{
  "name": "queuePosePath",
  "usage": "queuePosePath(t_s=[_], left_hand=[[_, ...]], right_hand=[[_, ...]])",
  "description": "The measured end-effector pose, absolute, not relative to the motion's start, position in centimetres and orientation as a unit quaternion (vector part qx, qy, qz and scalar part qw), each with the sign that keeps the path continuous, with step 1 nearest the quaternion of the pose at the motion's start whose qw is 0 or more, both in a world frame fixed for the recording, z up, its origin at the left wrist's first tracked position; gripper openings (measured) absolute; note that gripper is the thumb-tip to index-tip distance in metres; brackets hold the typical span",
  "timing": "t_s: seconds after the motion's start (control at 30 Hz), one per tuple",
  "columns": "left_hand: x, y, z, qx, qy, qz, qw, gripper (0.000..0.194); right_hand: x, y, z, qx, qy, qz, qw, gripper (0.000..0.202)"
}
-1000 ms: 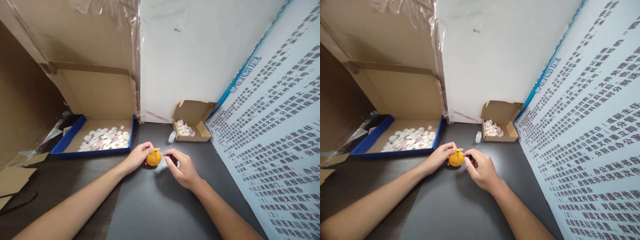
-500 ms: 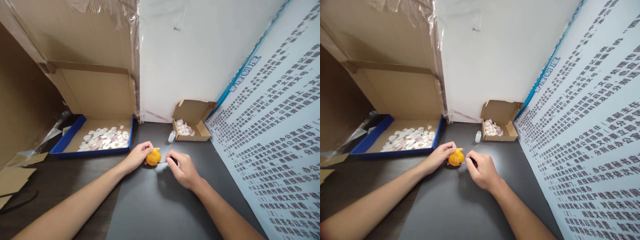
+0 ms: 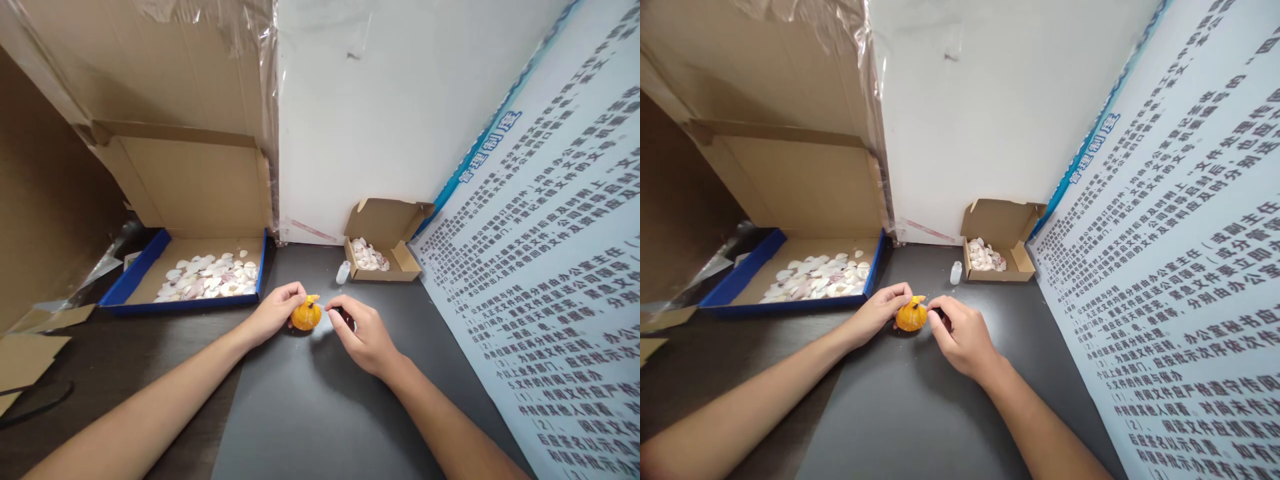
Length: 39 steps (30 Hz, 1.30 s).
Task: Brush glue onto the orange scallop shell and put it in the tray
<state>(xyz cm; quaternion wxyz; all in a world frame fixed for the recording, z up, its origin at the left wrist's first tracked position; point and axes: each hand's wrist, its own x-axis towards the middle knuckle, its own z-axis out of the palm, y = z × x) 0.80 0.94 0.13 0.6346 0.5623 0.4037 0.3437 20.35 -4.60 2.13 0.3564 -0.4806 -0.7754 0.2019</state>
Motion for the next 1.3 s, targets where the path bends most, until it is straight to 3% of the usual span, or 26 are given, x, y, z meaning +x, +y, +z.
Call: queuePosePath(t_s=[0.1,0.27,0.43,0.6,0.77,0.97,1.13,1.3], left_hand=[[0.78,0.92,0.2,0.564,0.405,0.342,0.633,0.028],[0.76,1.09,-0.09,0.564,0.402,0.348,0.632,0.029],[0.77,1.34,-0.52,0.55,0.383,0.356,0.652,0.036],[0.72,1.38,-0.55,0.543,0.376,0.359,0.659,0.04],[0.6,1.49,-0.56,0.52,0.377,0.367,0.673,0.036],[0.58,1.5,-0.3,0.49,0.378,0.378,0.688,0.034],[0.62,1.44,-0.07,0.475,0.374,0.385,0.697,0.033],[0.56,1.48,-0.07,0.469,0.374,0.387,0.701,0.031]], right_hand=[[20.45,-4.55,2.1,-0.504,-0.773,0.184,0.337,0.02],[20.48,-4.61,2.02,-0.477,-0.767,0.203,0.378,0.018],[20.34,-4.8,2.0,-0.46,-0.794,0.223,0.328,0.019],[20.29,-4.75,1.99,-0.463,-0.772,0.213,0.379,0.016],[20.23,-4.9,2.09,-0.457,-0.802,0.223,0.314,0.016],[20.07,-4.96,2.1,-0.45,-0.779,0.21,0.382,0.014],[19.98,-4.97,1.96,-0.434,-0.804,0.227,0.338,0.013],[20.0,-5.01,1.99,-0.434,-0.785,0.204,0.392,0.012]])
